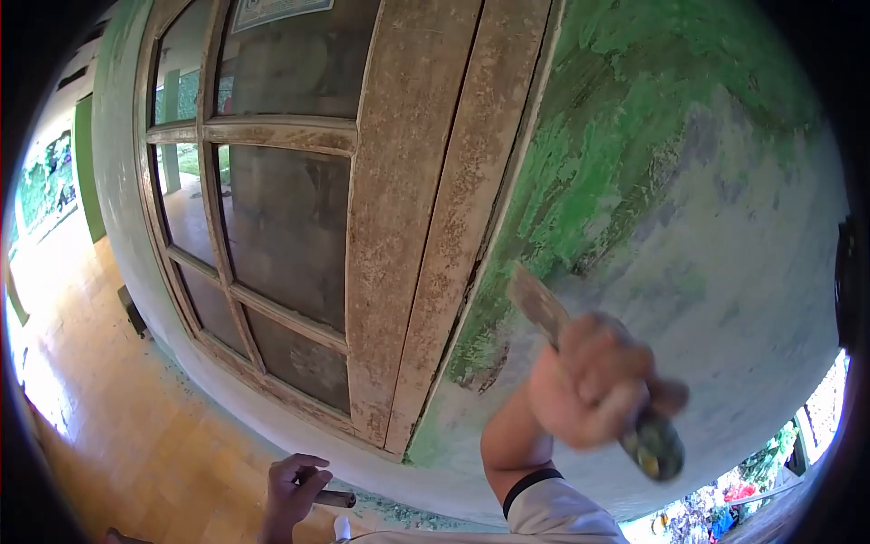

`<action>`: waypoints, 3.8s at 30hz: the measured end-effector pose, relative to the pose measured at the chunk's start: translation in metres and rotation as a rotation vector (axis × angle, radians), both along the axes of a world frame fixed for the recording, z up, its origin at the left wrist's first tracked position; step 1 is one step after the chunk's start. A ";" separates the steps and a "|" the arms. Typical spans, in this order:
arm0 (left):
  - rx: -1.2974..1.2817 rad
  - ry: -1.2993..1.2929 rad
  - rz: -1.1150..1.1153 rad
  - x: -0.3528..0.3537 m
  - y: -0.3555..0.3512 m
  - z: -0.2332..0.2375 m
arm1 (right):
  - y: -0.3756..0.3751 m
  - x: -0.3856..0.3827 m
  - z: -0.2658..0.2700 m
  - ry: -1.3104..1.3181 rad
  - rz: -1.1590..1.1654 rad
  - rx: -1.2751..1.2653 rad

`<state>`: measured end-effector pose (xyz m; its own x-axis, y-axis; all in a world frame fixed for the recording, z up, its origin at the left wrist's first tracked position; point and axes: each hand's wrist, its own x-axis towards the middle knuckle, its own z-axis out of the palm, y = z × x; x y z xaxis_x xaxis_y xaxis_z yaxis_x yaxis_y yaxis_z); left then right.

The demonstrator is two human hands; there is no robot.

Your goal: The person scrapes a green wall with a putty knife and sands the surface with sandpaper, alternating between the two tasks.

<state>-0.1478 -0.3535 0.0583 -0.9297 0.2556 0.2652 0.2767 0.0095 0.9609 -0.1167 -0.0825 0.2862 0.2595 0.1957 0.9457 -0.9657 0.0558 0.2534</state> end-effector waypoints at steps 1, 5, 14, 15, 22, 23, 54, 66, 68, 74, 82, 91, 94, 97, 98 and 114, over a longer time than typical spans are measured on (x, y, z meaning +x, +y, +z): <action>0.002 -0.011 0.003 0.000 0.000 -0.003 | -0.001 0.001 0.001 -0.014 -0.140 -0.015; 0.018 -0.058 -0.016 0.003 0.001 -0.003 | 0.012 -0.025 -0.002 0.084 0.173 -0.070; -0.058 0.064 -0.023 -0.003 -0.003 -0.001 | 0.004 0.006 0.004 -0.030 -0.033 -0.051; -0.058 0.064 -0.019 -0.004 -0.002 -0.002 | 0.007 -0.001 0.000 0.024 -0.008 -0.138; -0.014 0.003 -0.014 -0.005 0.002 -0.003 | 0.008 -0.002 -0.002 0.021 0.074 -0.154; 0.046 -0.069 0.010 -0.005 0.002 -0.004 | 0.001 -0.003 0.000 0.015 0.063 -0.166; 0.020 -0.007 -0.039 -0.007 0.013 -0.002 | 0.005 0.001 0.013 0.243 -0.033 -0.065; 0.011 0.009 -0.079 0.017 0.002 -0.004 | -0.003 -0.003 -0.032 -0.278 0.084 -0.087; 0.029 0.006 -0.120 0.019 0.001 -0.014 | -0.014 0.017 -0.063 -0.281 0.096 0.045; 0.106 -0.257 -0.348 0.049 0.041 -0.009 | -0.036 0.023 -0.163 -1.067 -0.008 0.465; -0.265 0.280 -0.330 0.068 0.073 -0.059 | -0.035 0.057 -0.196 -1.070 -0.246 0.868; 0.262 -0.156 -0.084 0.090 0.112 -0.024 | 0.011 0.118 -0.204 -0.971 -0.328 0.505; 0.257 0.017 0.088 0.098 0.129 -0.024 | -0.001 0.136 -0.208 -1.098 -0.400 0.517; 0.319 -0.066 0.077 0.103 0.140 -0.023 | -0.001 0.144 -0.205 -1.049 -0.577 0.374; 0.312 -0.065 0.077 0.105 0.143 -0.023 | -0.001 0.147 -0.207 -1.050 -0.573 0.368; 0.734 0.288 -0.275 0.012 0.128 0.090 | 0.036 0.185 -0.243 -1.145 -0.615 -0.145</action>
